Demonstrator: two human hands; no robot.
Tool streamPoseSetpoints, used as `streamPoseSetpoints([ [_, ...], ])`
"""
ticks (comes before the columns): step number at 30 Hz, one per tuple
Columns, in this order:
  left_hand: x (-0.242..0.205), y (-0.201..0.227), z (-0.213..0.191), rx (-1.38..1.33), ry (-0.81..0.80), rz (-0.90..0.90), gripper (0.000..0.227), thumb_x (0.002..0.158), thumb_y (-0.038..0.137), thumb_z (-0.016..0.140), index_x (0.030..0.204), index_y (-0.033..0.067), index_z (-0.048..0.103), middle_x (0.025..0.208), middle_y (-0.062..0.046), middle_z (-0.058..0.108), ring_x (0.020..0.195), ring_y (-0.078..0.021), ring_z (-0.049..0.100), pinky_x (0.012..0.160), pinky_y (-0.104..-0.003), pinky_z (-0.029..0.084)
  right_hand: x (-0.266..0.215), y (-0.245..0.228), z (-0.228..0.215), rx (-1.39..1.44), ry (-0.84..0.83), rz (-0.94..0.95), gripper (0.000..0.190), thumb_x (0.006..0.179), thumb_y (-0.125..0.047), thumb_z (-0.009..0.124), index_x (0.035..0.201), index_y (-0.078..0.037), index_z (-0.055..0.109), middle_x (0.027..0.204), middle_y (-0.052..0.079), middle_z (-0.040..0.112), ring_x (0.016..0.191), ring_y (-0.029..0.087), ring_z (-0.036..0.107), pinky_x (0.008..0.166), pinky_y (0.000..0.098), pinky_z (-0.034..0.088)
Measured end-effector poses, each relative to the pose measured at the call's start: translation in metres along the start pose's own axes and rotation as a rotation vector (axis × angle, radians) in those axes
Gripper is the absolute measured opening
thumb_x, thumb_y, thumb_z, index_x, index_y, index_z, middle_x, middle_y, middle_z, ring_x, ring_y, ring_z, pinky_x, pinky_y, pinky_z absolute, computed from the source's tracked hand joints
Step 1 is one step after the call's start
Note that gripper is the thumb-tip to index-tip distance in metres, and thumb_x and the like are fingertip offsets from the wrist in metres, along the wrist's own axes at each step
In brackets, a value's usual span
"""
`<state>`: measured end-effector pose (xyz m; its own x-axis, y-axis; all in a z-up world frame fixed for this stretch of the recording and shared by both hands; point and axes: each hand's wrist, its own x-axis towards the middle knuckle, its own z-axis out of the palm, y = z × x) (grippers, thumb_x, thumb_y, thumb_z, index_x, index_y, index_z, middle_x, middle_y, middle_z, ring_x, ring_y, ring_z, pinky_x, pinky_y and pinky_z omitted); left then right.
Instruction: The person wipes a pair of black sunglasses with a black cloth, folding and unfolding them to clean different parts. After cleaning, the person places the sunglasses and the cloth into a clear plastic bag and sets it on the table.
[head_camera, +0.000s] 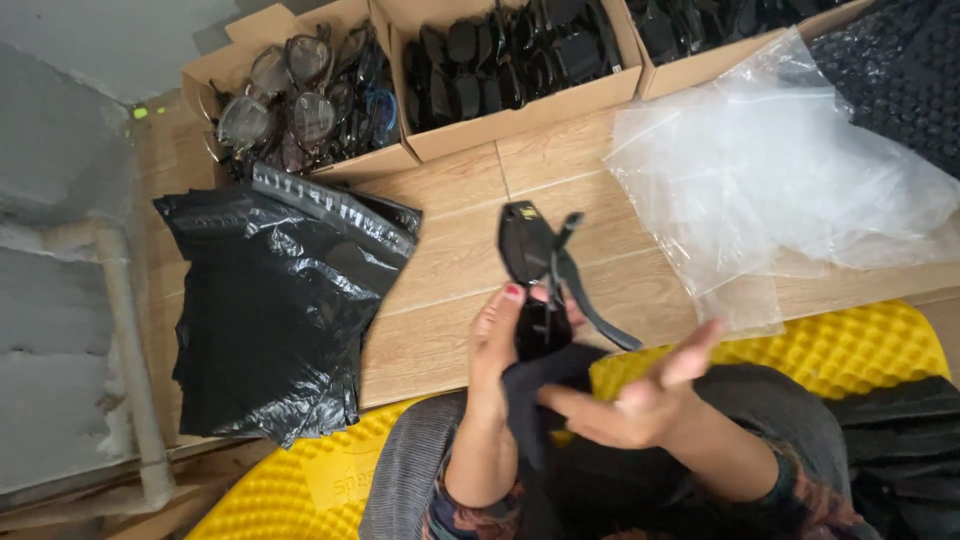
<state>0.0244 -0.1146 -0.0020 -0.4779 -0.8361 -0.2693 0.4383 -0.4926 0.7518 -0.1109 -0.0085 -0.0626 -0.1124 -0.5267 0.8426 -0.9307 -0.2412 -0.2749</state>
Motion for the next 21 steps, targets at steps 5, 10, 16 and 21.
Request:
streamPoseSetpoints([
  [5, -0.003, 0.001, 0.004, 0.207, -0.069, 0.070, 0.027, 0.101, 0.024, 0.057, 0.088, 0.0054, 0.073, 0.089, -0.007, 0.073, 0.086, -0.0164, 0.067, 0.087, -0.029, 0.050, 0.001, 0.009, 0.011, -0.062, 0.177, 0.183, 0.132, 0.075, -0.071, 0.070, 0.164, -0.019, -0.011, 0.172, 0.006, -0.018, 0.164, 0.030, -0.014, 0.137, 0.0613, -0.007],
  [10, -0.010, 0.019, 0.011, 0.517, -0.279, 0.163, 0.028, 0.109, 0.030, 0.047, 0.088, 0.0132, 0.054, 0.083, 0.000, 0.053, 0.078, -0.0121, 0.050, 0.071, -0.030, 0.040, 0.032, 0.012, -0.025, -0.083, 0.159, 0.148, 0.036, 0.096, -0.031, 0.062, 0.124, -0.009, 0.066, 0.169, 0.024, -0.006, 0.160, 0.048, -0.011, 0.133, 0.0884, 0.003],
  [16, -0.007, 0.010, 0.004, 0.325, -0.168, 0.301, 0.033, 0.109, 0.029, 0.046, 0.100, 0.0039, 0.066, 0.102, -0.016, 0.074, 0.099, -0.0260, 0.072, 0.098, -0.038, 0.055, 0.033, 0.011, -0.027, 0.213, 0.115, -0.115, 0.052, 0.057, -0.061, 0.067, 0.091, -0.023, 0.055, 0.129, 0.014, 0.037, 0.124, 0.016, 0.028, 0.109, 0.0389, 0.009],
  [21, -0.002, 0.019, -0.008, 0.110, -0.134, 0.192, 0.034, 0.107, 0.030, 0.052, 0.097, 0.0019, 0.069, 0.094, -0.014, 0.071, 0.089, -0.0229, 0.068, 0.086, -0.036, 0.053, 0.070, 0.001, -0.048, 0.204, 0.425, 0.290, 0.012, 0.105, 0.010, 0.038, 0.114, 0.003, 0.040, 0.123, 0.034, 0.045, 0.120, 0.047, 0.050, 0.135, 0.0699, 0.033],
])
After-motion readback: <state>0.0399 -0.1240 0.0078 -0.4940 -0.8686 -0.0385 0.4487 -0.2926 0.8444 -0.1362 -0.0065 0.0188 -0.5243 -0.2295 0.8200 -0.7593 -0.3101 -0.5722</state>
